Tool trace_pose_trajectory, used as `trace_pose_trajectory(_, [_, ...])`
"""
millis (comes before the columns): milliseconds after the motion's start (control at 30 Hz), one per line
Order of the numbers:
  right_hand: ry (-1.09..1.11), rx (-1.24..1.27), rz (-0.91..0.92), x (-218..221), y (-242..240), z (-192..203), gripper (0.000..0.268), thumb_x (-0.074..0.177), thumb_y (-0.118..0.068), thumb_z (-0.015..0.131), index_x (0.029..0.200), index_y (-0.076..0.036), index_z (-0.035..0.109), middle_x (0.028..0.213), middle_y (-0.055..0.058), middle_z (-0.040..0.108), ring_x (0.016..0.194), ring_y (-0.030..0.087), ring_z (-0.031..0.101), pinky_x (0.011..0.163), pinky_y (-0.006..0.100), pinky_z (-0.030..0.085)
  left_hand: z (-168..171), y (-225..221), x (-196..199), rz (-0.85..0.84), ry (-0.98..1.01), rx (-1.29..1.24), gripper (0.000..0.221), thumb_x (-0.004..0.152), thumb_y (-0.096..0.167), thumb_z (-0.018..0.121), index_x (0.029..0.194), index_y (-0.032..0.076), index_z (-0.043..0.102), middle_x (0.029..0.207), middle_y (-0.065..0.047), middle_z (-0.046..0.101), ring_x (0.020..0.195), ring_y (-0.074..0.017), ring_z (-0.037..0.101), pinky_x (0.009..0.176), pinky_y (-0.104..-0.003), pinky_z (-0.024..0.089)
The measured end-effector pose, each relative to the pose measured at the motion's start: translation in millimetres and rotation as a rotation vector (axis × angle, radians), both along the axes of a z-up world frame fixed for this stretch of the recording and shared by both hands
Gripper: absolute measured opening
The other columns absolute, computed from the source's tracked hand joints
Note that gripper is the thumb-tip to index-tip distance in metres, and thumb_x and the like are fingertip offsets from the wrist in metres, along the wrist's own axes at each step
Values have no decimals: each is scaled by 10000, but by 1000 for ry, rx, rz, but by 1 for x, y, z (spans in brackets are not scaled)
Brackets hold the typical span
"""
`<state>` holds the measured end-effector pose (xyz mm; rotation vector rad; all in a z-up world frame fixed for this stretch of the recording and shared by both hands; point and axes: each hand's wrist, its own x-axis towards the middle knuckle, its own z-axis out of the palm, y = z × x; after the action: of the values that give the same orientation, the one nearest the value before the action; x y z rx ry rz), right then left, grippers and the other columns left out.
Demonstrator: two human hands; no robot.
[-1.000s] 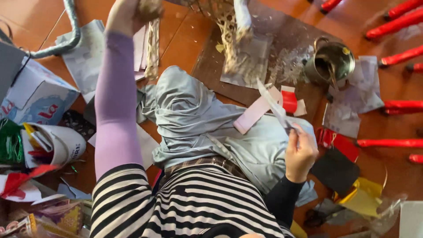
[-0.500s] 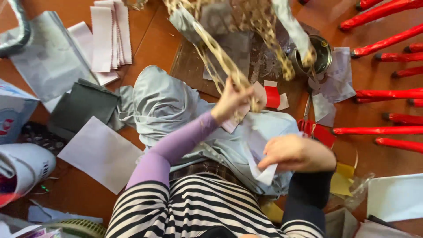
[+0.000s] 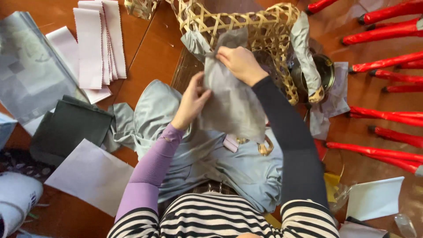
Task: Applying glue and paper strips to a bamboo frame to create an animal-shaped sculpture.
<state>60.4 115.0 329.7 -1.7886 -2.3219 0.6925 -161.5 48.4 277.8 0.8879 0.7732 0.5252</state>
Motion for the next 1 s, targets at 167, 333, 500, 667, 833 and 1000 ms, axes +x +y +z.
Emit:
trace_pose_trajectory(167, [-104, 242, -72, -8, 46, -50, 228, 1043, -277, 576, 1063, -50, 587, 858, 181, 721, 784, 445, 681, 618, 544, 511, -19, 53, 17, 436, 520, 912, 792, 883, 108, 699, 1566, -11, 317, 1384, -255, 554, 1275, -398, 530, 1090, -460, 434])
trace_pose_trajectory(333, [-154, 273, -134, 3, 59, -79, 163, 1073, -249, 556, 1092, -92, 595, 850, 190, 719, 804, 424, 698, 651, 543, 523, -76, 95, 64, 431, 634, 1047, 523, 1051, 166, 650, 1530, 98, 450, 1614, -133, 449, 1541, -344, 377, 1282, -452, 318])
trace_pose_trajectory(500, [-236, 69, -300, -7, 59, -67, 235, 1071, -268, 534, 1170, -62, 590, 938, 204, 735, 892, 394, 710, 720, 520, 529, -96, 103, 75, 320, 523, 1016, 604, 1090, 245, 546, 1627, 32, 366, 1709, -134, 277, 1605, -331, 225, 1307, -497, 166])
trace_pose_trajectory(667, [-140, 441, -130, -8, 6, -75, 396, 1139, -98, 505, 1530, -39, 482, 1543, 151, 526, 1436, 340, 578, 1171, 359, 523, -95, 113, 69, 187, 699, 1207, 607, 1083, 301, 513, 1633, 85, 376, 1723, -79, 224, 1600, -335, 95, 1280, -557, -5])
trace_pose_trajectory(833, [-115, 347, -57, -28, -41, -78, 746, 1048, -228, 613, 1595, 49, 188, 1580, 337, 364, 1440, 473, 447, 1197, 479, 384, -95, 112, 64, 156, 644, 1201, 579, 1089, 286, 505, 1635, 128, 398, 1717, -51, 282, 1601, -314, 118, 1273, -560, -3])
trace_pose_trajectory(1000, [66, 49, -245, -19, -50, -87, 775, 1073, -197, 585, 1629, 59, 109, 1564, 351, 392, 1430, 481, 448, 1155, 471, 420, -95, 112, 62, 195, 542, 1190, 551, 1085, 238, 531, 1610, 111, 422, 1688, -70, 367, 1607, -310, 184, 1302, -540, 47])
